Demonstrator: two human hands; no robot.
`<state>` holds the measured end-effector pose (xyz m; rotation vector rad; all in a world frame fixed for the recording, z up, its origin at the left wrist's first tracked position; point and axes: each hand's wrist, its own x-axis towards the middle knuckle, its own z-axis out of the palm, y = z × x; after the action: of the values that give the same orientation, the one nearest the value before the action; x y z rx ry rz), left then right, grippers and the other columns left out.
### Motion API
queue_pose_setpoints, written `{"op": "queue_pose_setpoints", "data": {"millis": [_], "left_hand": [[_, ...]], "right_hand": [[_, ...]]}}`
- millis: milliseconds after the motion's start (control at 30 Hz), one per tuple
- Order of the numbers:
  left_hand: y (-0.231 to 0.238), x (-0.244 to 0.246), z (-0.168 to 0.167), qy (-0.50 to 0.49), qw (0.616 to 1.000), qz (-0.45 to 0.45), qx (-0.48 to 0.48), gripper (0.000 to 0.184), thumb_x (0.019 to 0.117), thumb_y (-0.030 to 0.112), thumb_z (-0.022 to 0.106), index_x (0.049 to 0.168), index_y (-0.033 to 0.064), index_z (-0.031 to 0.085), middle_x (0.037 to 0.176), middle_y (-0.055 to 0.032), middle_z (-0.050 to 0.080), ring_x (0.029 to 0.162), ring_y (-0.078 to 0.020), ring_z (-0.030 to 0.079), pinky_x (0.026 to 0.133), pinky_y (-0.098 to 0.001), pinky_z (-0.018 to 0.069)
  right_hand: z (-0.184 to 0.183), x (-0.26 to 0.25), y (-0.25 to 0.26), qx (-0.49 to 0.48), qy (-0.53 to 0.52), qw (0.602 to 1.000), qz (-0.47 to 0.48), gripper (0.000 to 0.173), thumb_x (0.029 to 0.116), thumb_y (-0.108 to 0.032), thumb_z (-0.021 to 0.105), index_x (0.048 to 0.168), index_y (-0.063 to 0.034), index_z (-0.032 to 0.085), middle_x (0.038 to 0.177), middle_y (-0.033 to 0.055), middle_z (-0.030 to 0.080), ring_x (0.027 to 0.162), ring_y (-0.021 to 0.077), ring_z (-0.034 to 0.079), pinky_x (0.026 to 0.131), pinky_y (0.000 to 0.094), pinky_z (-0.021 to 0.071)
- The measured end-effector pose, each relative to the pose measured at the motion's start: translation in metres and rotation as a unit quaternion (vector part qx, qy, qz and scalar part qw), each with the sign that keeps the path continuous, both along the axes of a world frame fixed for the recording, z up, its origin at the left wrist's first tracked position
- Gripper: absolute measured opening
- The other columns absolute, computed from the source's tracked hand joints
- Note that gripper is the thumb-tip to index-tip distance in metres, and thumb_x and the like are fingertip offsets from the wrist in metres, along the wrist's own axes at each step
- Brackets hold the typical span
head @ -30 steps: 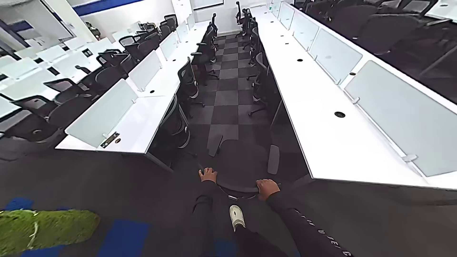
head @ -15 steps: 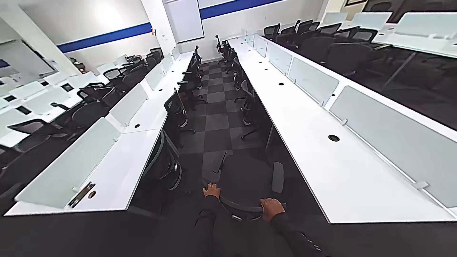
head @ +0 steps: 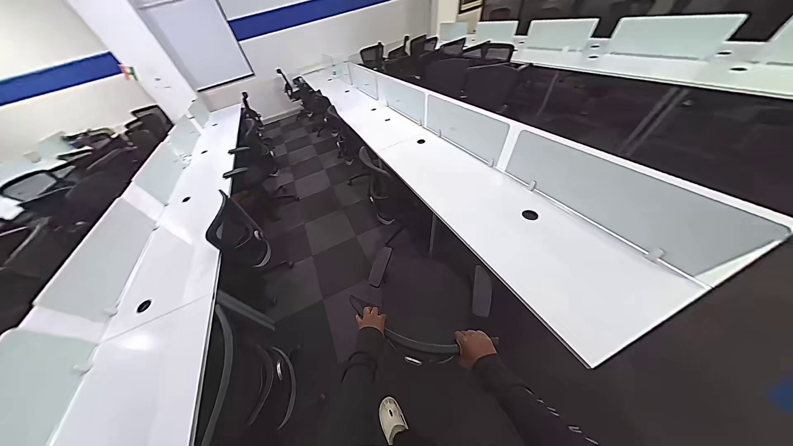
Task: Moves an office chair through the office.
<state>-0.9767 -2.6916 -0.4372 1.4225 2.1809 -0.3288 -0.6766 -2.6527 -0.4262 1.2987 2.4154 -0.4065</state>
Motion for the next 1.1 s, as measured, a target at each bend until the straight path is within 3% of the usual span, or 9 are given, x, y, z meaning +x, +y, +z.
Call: {"op": "queue_pose_setpoints", "data": {"millis": [267,467,733,1000,1100], "left_hand": [[0.084,-0.043,0.002,-0.027,0.993,-0.111,-0.005,0.044,0.0999,0.007,0.060,0.137,0.0294,0.067,0.159,0.0014,0.048,0.156,-0.0312,0.027,0.119,-0.0728,0.0230],[0.137,-0.050,0.007,-0.037,0.980,-0.195,-0.008,0.050,0.0952,0.005,0.064,0.139,0.0289,0.066,0.159,0.0015,0.048,0.156,-0.0311,0.027,0.119,-0.0726,0.0246],[0.219,-0.039,0.011,-0.019,0.964,-0.263,-0.015,0.049,0.0965,0.006,0.064,0.140,0.0286,0.065,0.160,0.0004,0.047,0.156,-0.0295,0.027,0.119,-0.0684,0.0281],[0.300,-0.022,0.007,0.014,0.951,-0.310,0.003,0.052,0.0957,0.005,0.063,0.140,0.0318,0.065,0.157,0.0015,0.050,0.156,-0.0277,0.029,0.119,-0.0650,0.0326],[0.327,-0.014,0.003,0.024,0.945,-0.327,0.014,0.052,0.0949,0.007,0.064,0.139,0.0326,0.065,0.157,0.0014,0.050,0.155,-0.0273,0.029,0.117,-0.0635,0.0357]], "right_hand": [[0.002,-0.042,0.011,-0.008,-0.019,0.992,-0.121,0.052,0.0785,-0.036,0.079,0.121,-0.0077,0.071,0.120,0.0118,0.074,0.118,0.0304,0.068,0.103,0.0523,0.0501],[0.006,-0.055,0.018,-0.012,-0.022,0.984,-0.178,0.052,0.0796,-0.035,0.080,0.122,-0.0062,0.070,0.120,0.0117,0.074,0.118,0.0302,0.068,0.103,0.0505,0.0505],[-0.016,-0.052,0.047,0.120,0.060,0.970,-0.203,0.047,0.0698,-0.034,0.085,0.107,-0.0063,0.075,0.104,0.0104,0.078,0.101,0.0279,0.075,0.090,0.0488,0.0568],[-0.010,-0.049,0.106,0.100,0.081,0.961,-0.245,0.040,0.0752,-0.029,0.081,0.105,-0.0049,0.073,0.104,0.0117,0.077,0.103,0.0289,0.074,0.091,0.0496,0.0558],[-0.005,-0.045,0.128,0.059,0.072,0.959,-0.268,0.042,0.0787,-0.029,0.079,0.111,-0.0040,0.070,0.110,0.0122,0.076,0.109,0.0296,0.071,0.095,0.0502,0.0536]]}}
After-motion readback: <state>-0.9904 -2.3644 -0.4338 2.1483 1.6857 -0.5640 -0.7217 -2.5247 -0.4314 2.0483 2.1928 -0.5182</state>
